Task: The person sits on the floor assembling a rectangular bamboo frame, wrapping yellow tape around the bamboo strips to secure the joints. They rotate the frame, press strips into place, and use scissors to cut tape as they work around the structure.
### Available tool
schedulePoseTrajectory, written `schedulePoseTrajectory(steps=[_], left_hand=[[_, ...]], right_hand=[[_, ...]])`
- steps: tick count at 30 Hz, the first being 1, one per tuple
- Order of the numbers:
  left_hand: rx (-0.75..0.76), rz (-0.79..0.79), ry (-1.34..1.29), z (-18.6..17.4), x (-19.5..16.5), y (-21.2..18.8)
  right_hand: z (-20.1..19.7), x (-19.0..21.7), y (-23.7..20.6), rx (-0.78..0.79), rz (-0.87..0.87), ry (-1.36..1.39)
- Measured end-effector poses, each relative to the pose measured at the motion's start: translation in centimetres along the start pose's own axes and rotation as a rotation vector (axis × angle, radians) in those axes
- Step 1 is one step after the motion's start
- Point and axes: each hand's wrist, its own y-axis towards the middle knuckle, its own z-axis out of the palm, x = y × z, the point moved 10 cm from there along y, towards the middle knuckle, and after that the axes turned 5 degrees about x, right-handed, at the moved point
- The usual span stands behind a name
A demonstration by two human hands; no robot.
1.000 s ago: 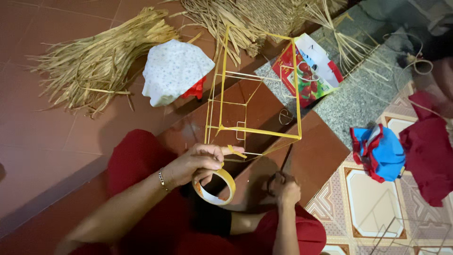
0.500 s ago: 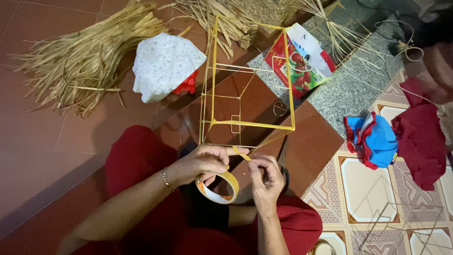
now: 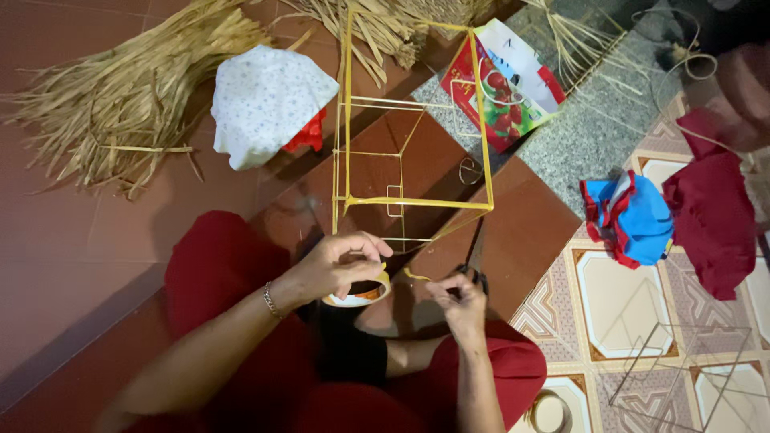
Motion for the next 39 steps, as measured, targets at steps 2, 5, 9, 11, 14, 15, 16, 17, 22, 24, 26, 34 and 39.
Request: schedulePoseTrajectory(steps=[2,5,9,11,14,15,16,17,22,24,26,34,39], left_hand=[[-0.041,-0.046,0.005,-0.4,0.6,0.0],[-0.075,-0.063,0.043,-0.7,0.8,0.0],[-0.087,-0.14,0.041,-0.7,1.4,-0.2],[-0.116,-0.199,0.05,-0.8,1.8,-0.4],[-0.118,-0.207,0.099,-0.8,1.9,-0.3],[-0.119,-0.19,0.099,-0.7,1.8,-0.2],[-0.123,-0.172,0.1,-0.8,1.8,-0.1],[-0.129,-0.156,0.101,-0.8,1.7,0.0],[-0.158,-0.206,0.066,-1.5,2.5,-0.7],[-0.171,-0.24,0.05,-1.6,2.8,-0.9],[-0.177,-0.273,0.071,-1.6,2.9,-1.0],[-0.156,-0.237,0.113,-1.4,2.8,-0.9],[-0.028,-0.062,0.144,0.8,2.1,0.4]], right_hand=[[2.1,-1.2,0.4,0.089,-0.062,0.067],[5.2,-3.4,0.4,0.229,0.076,-0.123],[5.8,-1.0,0.2,0.082,-0.076,-0.411],[6.2,-2.3,0.3,0.084,0.087,-0.456],[8.5,-1.6,0.6,0.202,0.001,-0.335],[9.5,-1.0,0.6,0.262,-0.081,-0.261],[10.7,-2.4,0.6,0.364,0.018,-0.488],[11.6,-4.1,0.5,0.466,0.117,-0.714],[13.6,-6.3,-1.0,0.626,-0.022,-1.297],[14.0,-7.4,-2.3,0.712,-0.093,-1.403],[14.3,-7.7,-3.0,0.725,-0.209,-1.474],[9.1,-5.5,-1.6,0.508,0.017,-1.111],[5.0,2.3,-3.3,0.098,0.052,-0.319]])
